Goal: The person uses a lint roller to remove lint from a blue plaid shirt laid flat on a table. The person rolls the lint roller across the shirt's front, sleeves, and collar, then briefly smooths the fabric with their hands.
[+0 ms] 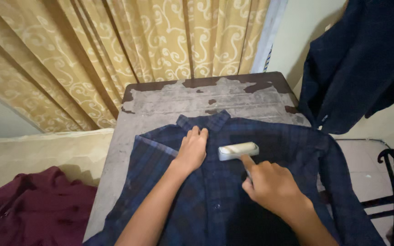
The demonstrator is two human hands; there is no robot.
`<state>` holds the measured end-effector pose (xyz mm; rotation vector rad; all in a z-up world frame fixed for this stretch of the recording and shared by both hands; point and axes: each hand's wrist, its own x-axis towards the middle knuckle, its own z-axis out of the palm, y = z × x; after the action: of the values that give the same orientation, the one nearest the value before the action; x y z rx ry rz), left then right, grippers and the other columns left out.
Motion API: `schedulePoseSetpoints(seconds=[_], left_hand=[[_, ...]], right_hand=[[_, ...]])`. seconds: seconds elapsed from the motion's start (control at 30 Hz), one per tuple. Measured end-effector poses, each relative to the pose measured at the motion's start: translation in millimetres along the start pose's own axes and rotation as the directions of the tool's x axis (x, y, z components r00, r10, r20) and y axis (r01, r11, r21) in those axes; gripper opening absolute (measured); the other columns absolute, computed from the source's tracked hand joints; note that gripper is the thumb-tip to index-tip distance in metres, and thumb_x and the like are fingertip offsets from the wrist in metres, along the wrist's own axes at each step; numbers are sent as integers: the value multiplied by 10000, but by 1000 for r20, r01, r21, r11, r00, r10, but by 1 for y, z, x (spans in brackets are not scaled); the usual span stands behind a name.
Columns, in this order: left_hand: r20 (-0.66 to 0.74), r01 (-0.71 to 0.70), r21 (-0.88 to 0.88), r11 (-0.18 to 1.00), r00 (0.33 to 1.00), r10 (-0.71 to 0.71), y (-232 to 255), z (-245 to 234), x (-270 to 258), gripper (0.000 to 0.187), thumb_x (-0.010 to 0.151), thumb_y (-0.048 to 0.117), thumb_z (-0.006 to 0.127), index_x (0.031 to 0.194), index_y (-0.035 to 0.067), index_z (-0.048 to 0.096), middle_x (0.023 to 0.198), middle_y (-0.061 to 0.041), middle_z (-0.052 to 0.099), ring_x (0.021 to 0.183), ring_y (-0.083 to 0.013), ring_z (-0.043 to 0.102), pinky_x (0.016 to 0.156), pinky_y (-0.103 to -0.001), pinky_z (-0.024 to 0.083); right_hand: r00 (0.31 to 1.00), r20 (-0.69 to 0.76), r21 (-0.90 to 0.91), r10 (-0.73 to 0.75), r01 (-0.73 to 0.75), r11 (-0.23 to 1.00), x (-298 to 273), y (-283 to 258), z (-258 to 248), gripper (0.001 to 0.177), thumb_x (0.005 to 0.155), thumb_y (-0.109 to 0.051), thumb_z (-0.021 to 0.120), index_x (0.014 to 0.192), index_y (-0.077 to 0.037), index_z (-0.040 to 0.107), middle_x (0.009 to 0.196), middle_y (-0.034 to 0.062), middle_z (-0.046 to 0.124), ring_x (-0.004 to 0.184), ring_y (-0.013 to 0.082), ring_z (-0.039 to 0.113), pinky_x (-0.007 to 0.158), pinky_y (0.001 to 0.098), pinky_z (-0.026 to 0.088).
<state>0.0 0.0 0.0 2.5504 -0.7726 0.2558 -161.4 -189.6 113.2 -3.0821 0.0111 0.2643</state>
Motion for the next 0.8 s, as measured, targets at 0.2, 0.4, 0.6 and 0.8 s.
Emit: schedulePoseSetpoints(seconds=[0.2, 0.4, 0.6, 0.8], left_hand=[[-180, -42, -17, 999, 983, 38, 5, 9, -26, 390, 797, -35, 566, 1185, -5, 590, 1198, -226, 569, 1136, -424, 547, 914, -540, 471], [-233, -56, -40, 998, 972, 45, 14, 24, -40, 429, 967, 131, 545, 1351, -61, 545, 1466, -293, 467, 1363, -446, 438, 1114, -560, 345], [-132, -17, -59, 998, 991, 9, 14, 21, -44, 472, 1005, 159, 486, 1426, -53, 499, 1557, -279, 395, 1456, -410, 364, 1179, -549, 270], [-117, -9, -52, 999, 993, 3, 16, 18, -45, 485, 1001, 161, 486, 1437, -52, 494, 1564, -275, 391, 1460, -400, 356, 1184, -538, 271]], right_hand=[[962, -271, 185, -27, 79, 980, 31, -2, 35, 691, 889, -193, 642, 1531, -177, 388, 893, 184, 696, 826, 391, 719, 752, 519, 587], [946, -323, 223, -12, 89, 971, 36, -5, 46, 704, 889, -193, 655, 1538, -184, 383, 955, 208, 678, 822, 424, 705, 734, 520, 586], [983, -182, 150, 34, -6, 989, -17, -11, 37, 745, 895, -282, 671, 1571, -181, 373, 904, 166, 696, 813, 374, 726, 731, 483, 604], [973, -227, 163, 49, -12, 986, -27, -14, 37, 621, 935, -322, 628, 1502, -196, 409, 834, 154, 711, 780, 361, 731, 719, 486, 604]])
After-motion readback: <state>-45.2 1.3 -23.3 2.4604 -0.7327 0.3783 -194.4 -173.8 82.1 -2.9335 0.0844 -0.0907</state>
